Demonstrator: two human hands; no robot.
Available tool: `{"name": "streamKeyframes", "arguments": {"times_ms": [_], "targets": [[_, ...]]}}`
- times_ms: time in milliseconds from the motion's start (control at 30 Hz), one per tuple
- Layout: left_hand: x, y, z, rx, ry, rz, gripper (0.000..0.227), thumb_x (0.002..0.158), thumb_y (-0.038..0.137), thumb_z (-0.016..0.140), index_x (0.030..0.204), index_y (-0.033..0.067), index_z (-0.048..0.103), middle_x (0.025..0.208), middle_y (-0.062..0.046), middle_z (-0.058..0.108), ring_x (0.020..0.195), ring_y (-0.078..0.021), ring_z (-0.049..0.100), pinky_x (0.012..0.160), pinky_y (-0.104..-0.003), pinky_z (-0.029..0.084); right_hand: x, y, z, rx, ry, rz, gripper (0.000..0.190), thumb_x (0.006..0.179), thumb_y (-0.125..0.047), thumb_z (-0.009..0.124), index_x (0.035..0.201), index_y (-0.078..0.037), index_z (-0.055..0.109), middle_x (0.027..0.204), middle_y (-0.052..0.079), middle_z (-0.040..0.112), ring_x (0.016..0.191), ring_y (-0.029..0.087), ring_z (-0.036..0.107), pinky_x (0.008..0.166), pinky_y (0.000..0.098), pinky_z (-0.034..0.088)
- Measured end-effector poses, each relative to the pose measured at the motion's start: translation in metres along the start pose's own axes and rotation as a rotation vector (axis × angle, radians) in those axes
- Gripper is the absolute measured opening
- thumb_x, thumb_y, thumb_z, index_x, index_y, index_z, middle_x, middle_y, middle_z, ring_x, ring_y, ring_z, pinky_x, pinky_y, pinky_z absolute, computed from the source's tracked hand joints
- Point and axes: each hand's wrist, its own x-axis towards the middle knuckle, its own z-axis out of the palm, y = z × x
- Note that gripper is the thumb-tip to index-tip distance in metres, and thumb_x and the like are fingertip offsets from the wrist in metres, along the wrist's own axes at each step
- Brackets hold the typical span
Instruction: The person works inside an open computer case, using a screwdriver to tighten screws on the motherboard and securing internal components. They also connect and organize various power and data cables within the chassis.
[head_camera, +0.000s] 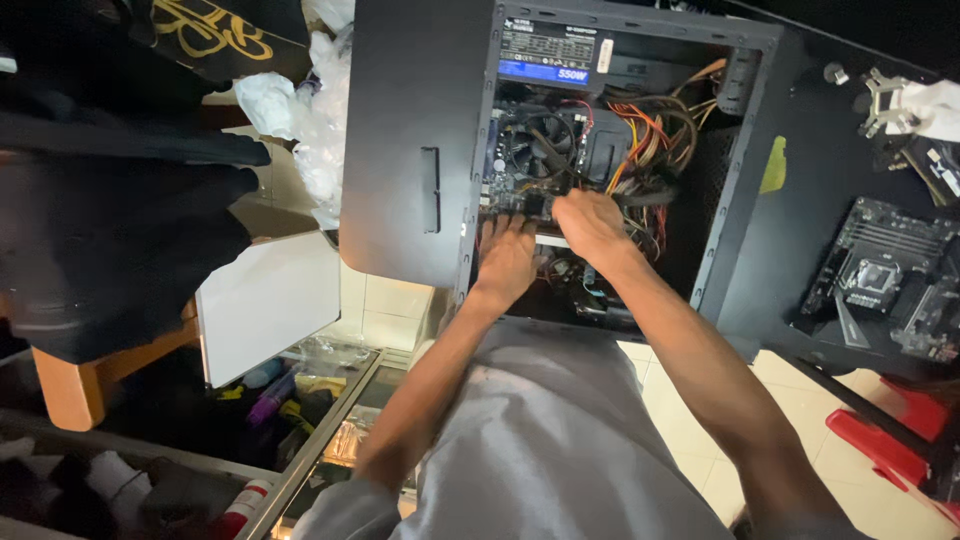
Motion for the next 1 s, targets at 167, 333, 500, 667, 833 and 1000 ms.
{"name": "streamKeyframes", "arguments": {"times_ms": [167,333,500,667,833,1000], "targets": [[0.004,-0.006,0.004,-0.036,0.005,0.010,0.062,0.097,0.043,0.062,0.149,0.0110,0.049,0.152,-0.011,0.050,0.145,-0.0267,0.039,0.119,-0.046,0.026,0.021,0.008,0.014,-0.136,0.051,-0.050,0.017,0.096,-0.003,0.061,0.086,-0.007,0.074,0.083,0.014,0.075,0.083,0.032,0.075,0.065,0.0447,0.058],[0.000,-0.005,-0.010,-0.066,-0.022,0.005,0.060,0.099,0.042,0.060,0.149,0.0111,0.049,0.152,-0.010,0.052,0.145,-0.0273,0.041,0.117,-0.047,0.028,0.016,0.004,0.004,-0.117,0.093,-0.044,0.021,0.094,-0.004,0.064,0.075,-0.006,0.070,0.074,0.017,0.073,0.073,0.034,0.072,0.060,0.0437,0.057],[-0.010,-0.002,-0.036,-0.075,-0.041,0.024,0.056,0.099,0.036,0.061,0.148,0.0098,0.049,0.148,-0.012,0.053,0.140,-0.0292,0.044,0.112,-0.047,0.034,0.016,0.004,0.026,-0.267,0.204,-0.040,0.021,0.093,-0.008,0.059,0.080,-0.013,0.075,0.076,0.009,0.076,0.081,0.030,0.077,0.065,0.0414,0.056],[0.009,-0.008,0.009,-0.074,0.018,0.038,0.061,0.097,0.039,0.063,0.149,0.0086,0.049,0.153,-0.012,0.051,0.147,-0.0304,0.038,0.120,-0.051,0.026,0.019,0.005,0.021,-0.207,0.124,-0.066,0.017,0.092,-0.006,0.062,0.079,-0.010,0.072,0.083,0.012,0.077,0.081,0.034,0.076,0.065,0.0463,0.056],[0.001,-0.006,-0.001,-0.077,0.054,0.057,0.058,0.098,0.034,0.066,0.147,0.0047,0.052,0.155,-0.017,0.049,0.148,-0.0345,0.037,0.123,-0.055,0.021,0.019,0.013,0.035,-0.197,0.148,-0.114,0.014,0.092,-0.006,0.066,0.080,-0.005,0.073,0.085,0.016,0.077,0.084,0.037,0.074,0.068,0.0474,0.056],[0.007,-0.008,0.005,-0.126,0.021,0.040,0.057,0.098,0.034,0.063,0.147,0.0071,0.050,0.148,-0.015,0.054,0.146,-0.0330,0.040,0.118,-0.054,0.028,0.026,0.015,0.036,-0.259,-0.002,-0.057,0.017,0.093,-0.007,0.067,0.078,-0.011,0.074,0.082,0.012,0.077,0.081,0.032,0.075,0.065,0.0439,0.057]]}}
